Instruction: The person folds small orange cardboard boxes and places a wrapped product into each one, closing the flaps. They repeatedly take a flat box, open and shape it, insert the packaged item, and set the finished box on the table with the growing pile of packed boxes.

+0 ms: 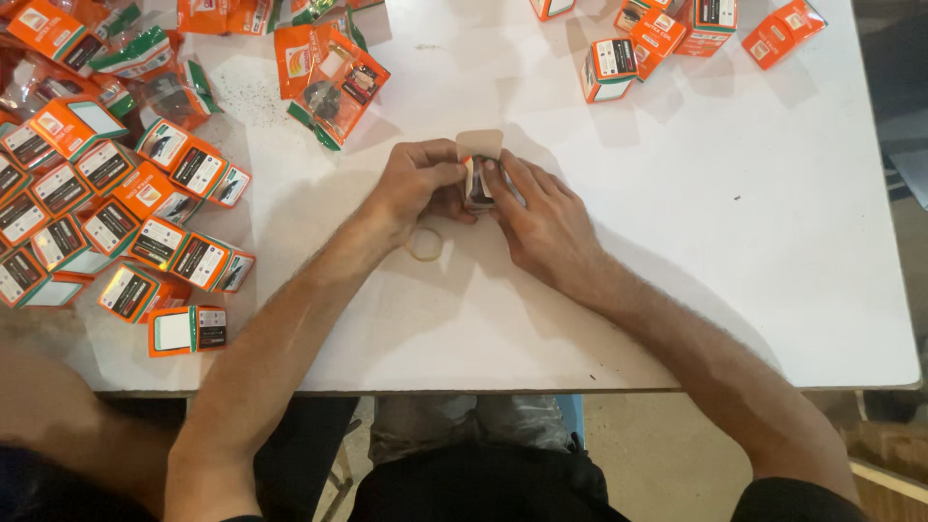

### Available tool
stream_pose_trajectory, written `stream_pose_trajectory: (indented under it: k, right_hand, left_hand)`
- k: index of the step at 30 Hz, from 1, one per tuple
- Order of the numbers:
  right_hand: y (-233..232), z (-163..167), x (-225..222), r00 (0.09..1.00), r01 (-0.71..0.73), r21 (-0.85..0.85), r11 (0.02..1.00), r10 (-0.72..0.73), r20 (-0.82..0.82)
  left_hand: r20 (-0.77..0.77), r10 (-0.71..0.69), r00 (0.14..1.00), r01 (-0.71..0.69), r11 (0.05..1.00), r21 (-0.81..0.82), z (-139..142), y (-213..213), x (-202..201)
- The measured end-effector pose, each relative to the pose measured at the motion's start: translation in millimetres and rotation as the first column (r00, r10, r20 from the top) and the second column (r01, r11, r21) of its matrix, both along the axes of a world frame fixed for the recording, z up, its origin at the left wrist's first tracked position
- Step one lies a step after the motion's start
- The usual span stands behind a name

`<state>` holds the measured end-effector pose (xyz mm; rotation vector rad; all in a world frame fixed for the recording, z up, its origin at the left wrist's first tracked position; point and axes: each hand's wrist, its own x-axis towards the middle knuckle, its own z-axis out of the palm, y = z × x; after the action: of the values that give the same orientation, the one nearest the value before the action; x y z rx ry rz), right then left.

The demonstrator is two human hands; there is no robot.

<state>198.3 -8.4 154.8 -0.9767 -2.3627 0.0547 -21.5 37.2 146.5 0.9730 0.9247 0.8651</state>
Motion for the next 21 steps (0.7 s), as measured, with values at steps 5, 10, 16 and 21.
stream_pose_trajectory:
  k: [5, 10, 16, 21]
  right_hand:
    - [0.8, 3.1, 1.3, 0.999, -0.005, -0.108, 0.994, 0.001, -0.044]
    - [-2.8, 3.7, -1.8, 0.981, -0.033, -0.157, 0.987, 0.001, -0.196]
    - [-1.4, 0.4, 2.1, 0.970, 0.015, -0.420, 0.907, -0.115, -0.215]
    - [3.3, -10.6, 5.5, 0.967, -0.005, -0.356, 0.935, -0.086, -0.239]
  left_hand:
    - [-0.070, 0.041, 0.997, -0.031, 0.989, 0.143, 1.5, -6.0, 8.7]
    - [-0.359, 0.239, 0.902, -0.039, 0.875, 0.483, 5.8, -20.4, 25.2]
    - [-0.288, 0.444, 0.848, 0.145, 0.329, 0.933, 13.7, -36.7, 16.3]
    - [-0.436, 0.359, 0.825, 0.371, 0.238, 0.898, 19.6, -38.6, 4.8]
